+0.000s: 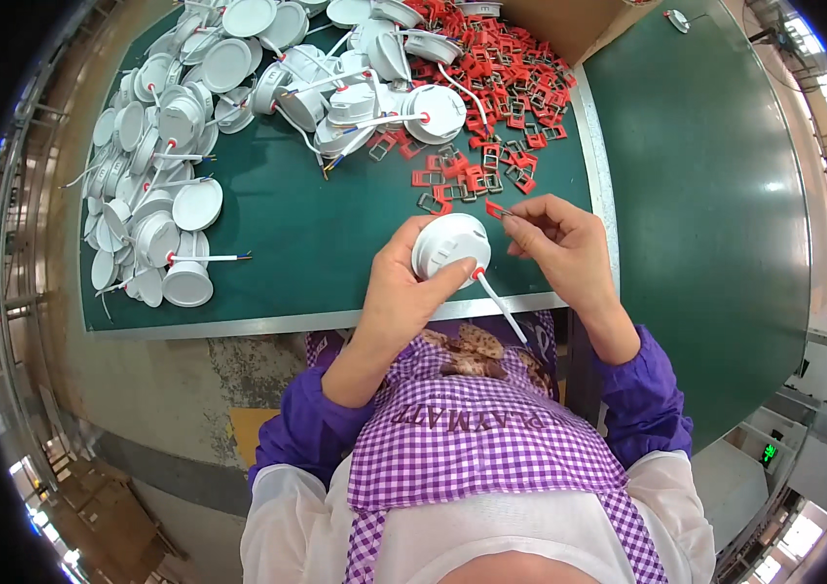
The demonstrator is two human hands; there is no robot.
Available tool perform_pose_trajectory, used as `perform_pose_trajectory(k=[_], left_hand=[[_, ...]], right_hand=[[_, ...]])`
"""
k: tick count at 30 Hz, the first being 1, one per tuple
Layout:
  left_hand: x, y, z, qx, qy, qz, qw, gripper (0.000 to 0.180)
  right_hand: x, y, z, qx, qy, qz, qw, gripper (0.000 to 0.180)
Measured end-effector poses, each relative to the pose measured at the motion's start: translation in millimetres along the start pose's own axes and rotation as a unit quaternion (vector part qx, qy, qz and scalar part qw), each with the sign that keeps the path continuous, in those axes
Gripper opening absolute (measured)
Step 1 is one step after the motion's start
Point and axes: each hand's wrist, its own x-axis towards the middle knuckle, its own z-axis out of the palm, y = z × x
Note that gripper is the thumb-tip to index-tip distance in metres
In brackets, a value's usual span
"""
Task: The person assembles light fixtures by attaching clips to round light housings by hand.
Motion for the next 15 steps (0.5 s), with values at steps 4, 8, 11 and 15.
perform_pose_trajectory(k=[4,8,11,15], left_hand=[[1.7,-5.3,6.1,0.045,0.033,0.062,0.997,0.034],[3.7,-7.1,7.5,0.073,0.053,0.067,0.994,0.036],[4.0,-7.1,9.0,0.087,0.058,0.071,0.992,0.036],[2.9,-6.9,9.8,0.104,0.045,0.081,0.990,0.033]], right_hand=[[-8.6,-1.7,11.5,-0.148,0.063,-0.135,0.978,0.013],[-19.2,-11.2,19.3,-0.209,0.065,-0.221,0.951,0.013],[-23.5,-12.0,23.2,-0.209,0.075,-0.229,0.948,0.011],[-23.1,-10.0,21.4,-0.209,0.050,-0.217,0.952,0.013]])
